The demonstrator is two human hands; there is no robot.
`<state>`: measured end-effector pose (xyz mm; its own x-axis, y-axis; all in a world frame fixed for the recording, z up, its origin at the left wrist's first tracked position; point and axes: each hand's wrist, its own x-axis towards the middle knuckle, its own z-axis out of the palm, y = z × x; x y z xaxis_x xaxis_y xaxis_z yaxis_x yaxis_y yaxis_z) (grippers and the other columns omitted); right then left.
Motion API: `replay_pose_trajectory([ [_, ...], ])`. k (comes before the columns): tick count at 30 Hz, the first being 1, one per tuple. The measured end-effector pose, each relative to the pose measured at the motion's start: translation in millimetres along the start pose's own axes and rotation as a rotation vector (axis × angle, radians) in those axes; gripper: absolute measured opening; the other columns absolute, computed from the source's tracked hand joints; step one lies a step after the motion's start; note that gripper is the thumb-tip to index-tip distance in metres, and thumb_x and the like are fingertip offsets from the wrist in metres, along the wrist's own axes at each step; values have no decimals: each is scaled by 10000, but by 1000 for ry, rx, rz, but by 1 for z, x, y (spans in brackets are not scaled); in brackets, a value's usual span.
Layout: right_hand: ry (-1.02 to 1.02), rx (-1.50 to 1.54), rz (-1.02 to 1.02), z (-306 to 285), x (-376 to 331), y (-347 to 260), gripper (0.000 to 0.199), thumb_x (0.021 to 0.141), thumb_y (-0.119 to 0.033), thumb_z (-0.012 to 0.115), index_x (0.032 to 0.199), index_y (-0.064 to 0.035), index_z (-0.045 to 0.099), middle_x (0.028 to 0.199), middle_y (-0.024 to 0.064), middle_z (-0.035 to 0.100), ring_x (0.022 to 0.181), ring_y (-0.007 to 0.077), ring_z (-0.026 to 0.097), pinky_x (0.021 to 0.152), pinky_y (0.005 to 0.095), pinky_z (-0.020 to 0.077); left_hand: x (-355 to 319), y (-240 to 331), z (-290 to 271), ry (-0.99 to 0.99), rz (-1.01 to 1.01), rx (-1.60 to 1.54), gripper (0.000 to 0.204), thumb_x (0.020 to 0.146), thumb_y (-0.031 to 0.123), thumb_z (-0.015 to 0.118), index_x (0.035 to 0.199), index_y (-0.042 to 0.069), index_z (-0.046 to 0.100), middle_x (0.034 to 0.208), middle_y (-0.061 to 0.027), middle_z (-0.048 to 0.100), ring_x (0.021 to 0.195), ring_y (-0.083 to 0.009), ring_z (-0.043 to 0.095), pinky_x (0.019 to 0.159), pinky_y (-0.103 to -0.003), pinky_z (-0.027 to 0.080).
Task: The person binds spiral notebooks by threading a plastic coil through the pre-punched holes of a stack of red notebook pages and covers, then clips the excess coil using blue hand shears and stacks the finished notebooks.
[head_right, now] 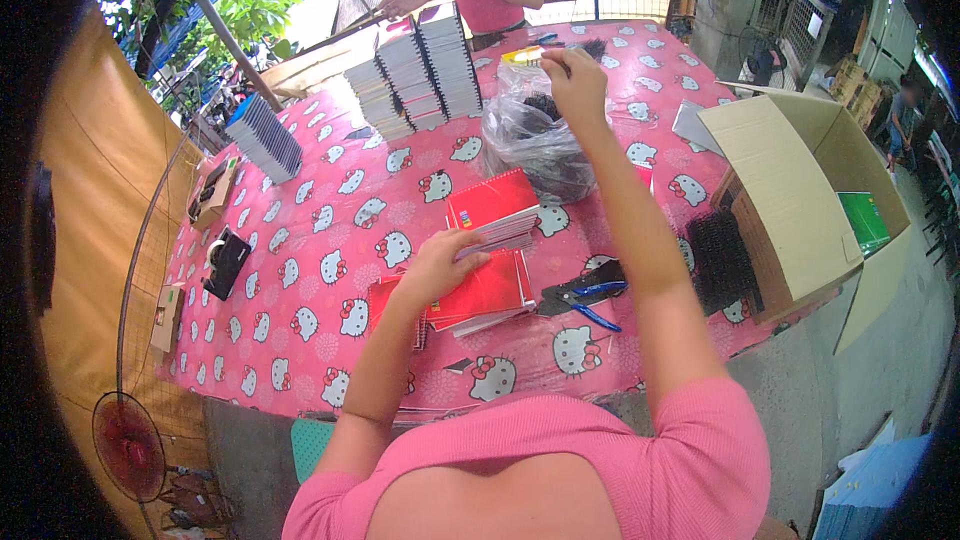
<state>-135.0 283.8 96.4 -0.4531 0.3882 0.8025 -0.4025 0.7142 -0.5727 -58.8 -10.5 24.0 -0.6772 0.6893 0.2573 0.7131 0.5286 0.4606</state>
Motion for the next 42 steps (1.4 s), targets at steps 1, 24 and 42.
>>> replay_pose_trajectory([
  [1,-2,-7,3,3,6,17,212,829,-201,685,975,-48,703,864,114,684,739,215,650,684,334,501,3,1,1,-4,1,-6,295,836,242,698,1034,25,676,973,-130,673,958,-217,633,833,-340,484],
  [24,-424,-807,357,-171,-194,48,184,819,-66,604,986,9,619,1001,220,604,920,389,610,792,464,490,-24,43,-19,342,130,-78,164,758,202,751,866,81,726,775,-59,677,734,-194,612,848,-335,404],
  [42,-783,249,278,-92,-153,-112,156,782,-75,699,932,-31,691,797,82,591,745,198,603,661,308,475,-28,48,-10,434,124,-88,169,756,258,754,840,113,738,743,-10,669,721,-149,578,863,-348,344],
])
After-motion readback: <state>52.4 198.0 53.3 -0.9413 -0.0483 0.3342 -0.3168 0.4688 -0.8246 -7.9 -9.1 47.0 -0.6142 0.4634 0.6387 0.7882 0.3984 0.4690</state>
